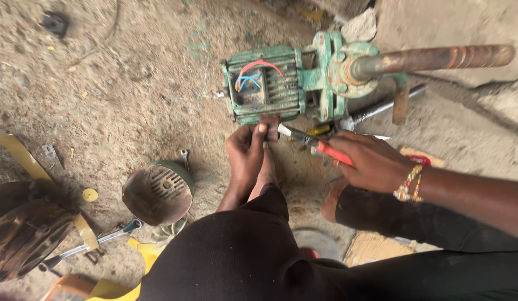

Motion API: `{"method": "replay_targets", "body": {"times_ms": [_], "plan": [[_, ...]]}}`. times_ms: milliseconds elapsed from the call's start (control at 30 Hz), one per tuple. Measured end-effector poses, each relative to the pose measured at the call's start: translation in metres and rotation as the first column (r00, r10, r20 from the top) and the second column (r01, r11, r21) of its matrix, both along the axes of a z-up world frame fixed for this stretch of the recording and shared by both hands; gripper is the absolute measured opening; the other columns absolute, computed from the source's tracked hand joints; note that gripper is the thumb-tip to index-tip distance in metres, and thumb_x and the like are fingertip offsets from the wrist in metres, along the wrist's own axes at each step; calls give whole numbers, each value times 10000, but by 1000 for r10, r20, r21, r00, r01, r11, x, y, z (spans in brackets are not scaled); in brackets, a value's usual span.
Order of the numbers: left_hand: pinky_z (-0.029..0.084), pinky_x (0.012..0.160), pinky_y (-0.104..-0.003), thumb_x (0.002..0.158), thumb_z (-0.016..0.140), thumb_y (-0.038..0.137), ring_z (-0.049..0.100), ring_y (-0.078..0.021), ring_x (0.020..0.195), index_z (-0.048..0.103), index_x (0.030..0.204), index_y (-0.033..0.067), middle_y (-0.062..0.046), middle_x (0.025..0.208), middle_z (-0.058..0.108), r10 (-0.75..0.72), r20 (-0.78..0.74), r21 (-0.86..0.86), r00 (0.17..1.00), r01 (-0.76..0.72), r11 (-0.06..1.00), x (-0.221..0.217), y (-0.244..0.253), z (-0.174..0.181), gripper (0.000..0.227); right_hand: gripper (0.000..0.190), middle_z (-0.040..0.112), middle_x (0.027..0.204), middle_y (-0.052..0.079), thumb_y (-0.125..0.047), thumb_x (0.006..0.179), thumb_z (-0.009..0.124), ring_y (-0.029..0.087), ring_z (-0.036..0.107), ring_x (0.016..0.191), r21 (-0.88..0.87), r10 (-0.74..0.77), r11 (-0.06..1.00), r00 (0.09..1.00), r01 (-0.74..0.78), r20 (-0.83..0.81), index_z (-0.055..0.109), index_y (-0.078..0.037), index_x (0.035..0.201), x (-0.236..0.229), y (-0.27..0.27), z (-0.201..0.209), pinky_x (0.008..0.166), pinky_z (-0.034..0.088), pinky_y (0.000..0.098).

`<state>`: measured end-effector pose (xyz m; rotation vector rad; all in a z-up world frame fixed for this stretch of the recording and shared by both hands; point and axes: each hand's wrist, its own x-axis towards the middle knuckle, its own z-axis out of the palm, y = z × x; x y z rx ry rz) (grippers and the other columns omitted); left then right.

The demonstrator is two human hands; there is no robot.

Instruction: The person sits on the floor and uses pliers and a screwdriver to adjust and tighten components on a green electric motor. They wrap a cylindrical part with white tape and manipulate the exposed wires inside the motor's terminal box.

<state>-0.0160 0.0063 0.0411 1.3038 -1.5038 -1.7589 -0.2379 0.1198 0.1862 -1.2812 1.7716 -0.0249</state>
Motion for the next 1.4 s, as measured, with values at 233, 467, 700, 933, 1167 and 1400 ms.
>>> {"method": "replay_targets", "body": {"times_ms": [233, 467, 700, 933, 1167, 1400], "plan": [[501, 627, -262, 1030, 580, 64, 638, -99, 747, 725, 1067, -6, -87, 955, 719, 196, -263, 210, 945, -142, 967, 23, 23, -21, 165, 384, 568, 1010, 127, -276, 934, 691, 294, 631, 832, -524, 211, 702, 844, -482, -493, 635, -129, 1284, 9, 10, 5, 721, 531, 417], [560, 840, -311, 1005, 607, 19, 678, -164, 970, 742, 1079, -14, -119, 1082, 722, 132, -258, 51, 957, -123, 991, 25, 29, -30, 158, 297, 635, 986, 100, -357, 937, 648, 187, 615, 729, -328, 291, 583, 569, -743, -770, 707, -156, 1147, 13, 0, -22, 547, 520, 325], [537, 849, -318, 998, 657, 11, 644, -175, 943, 761, 1063, -54, -110, 997, 696, 79, -232, -11, 970, -84, 996, 29, 29, -38, 138, 158, 631, 1026, 56, -317, 988, 641, 168, 641, 820, -286, 301, 611, 550, -738, -779, 681, -171, 1032, 11, 1, -27, 613, 531, 318], [518, 768, -285, 993, 637, 56, 623, -149, 902, 726, 1040, -41, -77, 1021, 679, 90, -287, 121, 954, -57, 991, 26, 18, -30, 140, 294, 633, 987, 47, -268, 827, 650, 198, 660, 840, -319, 448, 512, 565, -797, -692, 681, -226, 1116, 4, 39, -72, 623, 556, 343], [532, 895, -302, 1040, 632, 31, 608, -185, 1078, 700, 1039, -67, -121, 1143, 618, -90, -261, -242, 961, 25, 970, 18, 13, -13, 119, 470, 634, 1138, 150, -445, 741, 690, 308, 634, 1034, -380, 379, 763, 837, -524, -394, 670, -139, 1097, 56, 102, -135, 829, 537, 455], [517, 839, -264, 1037, 623, 43, 615, -124, 956, 662, 1016, -63, -69, 1035, 618, 15, -343, 5, 939, -14, 1000, 9, 16, -4, 115, 580, 561, 1319, 116, -428, 811, 769, 325, 488, 1247, -258, 79, 942, 890, -214, -450, 643, -72, 1252, -3, 108, -160, 983, 477, 464]]}}
